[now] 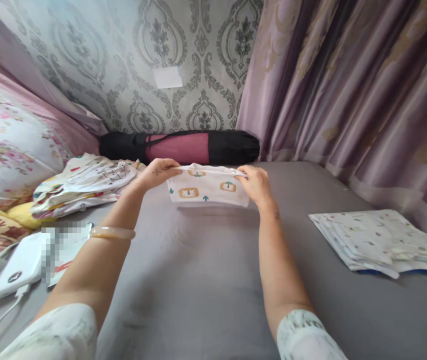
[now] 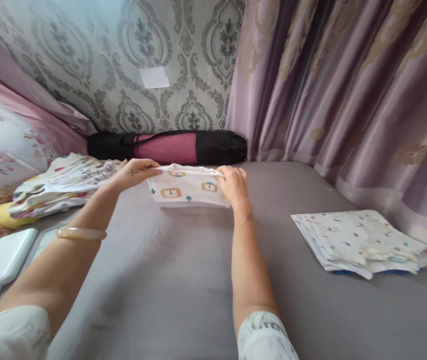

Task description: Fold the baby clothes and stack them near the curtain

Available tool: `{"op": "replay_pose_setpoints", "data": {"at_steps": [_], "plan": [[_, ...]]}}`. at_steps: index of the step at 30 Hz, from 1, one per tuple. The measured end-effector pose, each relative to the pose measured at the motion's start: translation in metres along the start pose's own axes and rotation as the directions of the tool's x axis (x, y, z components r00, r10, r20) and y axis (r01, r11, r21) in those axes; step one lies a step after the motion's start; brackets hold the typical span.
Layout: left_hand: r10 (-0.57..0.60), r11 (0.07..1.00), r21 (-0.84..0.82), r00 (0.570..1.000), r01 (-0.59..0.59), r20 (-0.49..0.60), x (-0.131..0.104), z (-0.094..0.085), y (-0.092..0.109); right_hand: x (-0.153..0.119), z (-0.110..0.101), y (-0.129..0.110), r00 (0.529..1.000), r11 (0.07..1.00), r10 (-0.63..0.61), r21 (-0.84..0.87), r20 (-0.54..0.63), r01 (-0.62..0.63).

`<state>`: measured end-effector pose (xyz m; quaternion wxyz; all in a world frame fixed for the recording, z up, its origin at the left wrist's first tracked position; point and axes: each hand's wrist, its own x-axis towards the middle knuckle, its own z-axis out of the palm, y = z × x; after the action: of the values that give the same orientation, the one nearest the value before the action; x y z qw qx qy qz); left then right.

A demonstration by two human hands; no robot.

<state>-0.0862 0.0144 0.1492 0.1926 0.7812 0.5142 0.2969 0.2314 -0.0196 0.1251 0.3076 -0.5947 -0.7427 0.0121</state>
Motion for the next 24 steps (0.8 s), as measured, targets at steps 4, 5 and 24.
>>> {"op": "replay_pose_setpoints", "data": {"at_steps": [4, 5, 24], "plan": [[0.097, 0.982, 0.180, 0.970, -0.056, -0.225, 0.000, 0.015, -0.004, 0.002, 0.003, -0.001, 0.996, 0.998, -0.015, -0.069, -0.091, 0.009], [0.107, 0.972, 0.230, 0.971, -0.057, -0.213, -0.003, 0.020, -0.006, 0.001, 0.005, 0.001, 0.998, 0.997, -0.023, -0.075, -0.057, 0.019], [-0.015, 0.971, 0.231, 0.950, -0.060, 0.311, -0.070, 0.059, -0.030, -0.008, 0.008, 0.021, 0.630, 0.981, 0.090, 0.039, 0.772, -0.188]]}}
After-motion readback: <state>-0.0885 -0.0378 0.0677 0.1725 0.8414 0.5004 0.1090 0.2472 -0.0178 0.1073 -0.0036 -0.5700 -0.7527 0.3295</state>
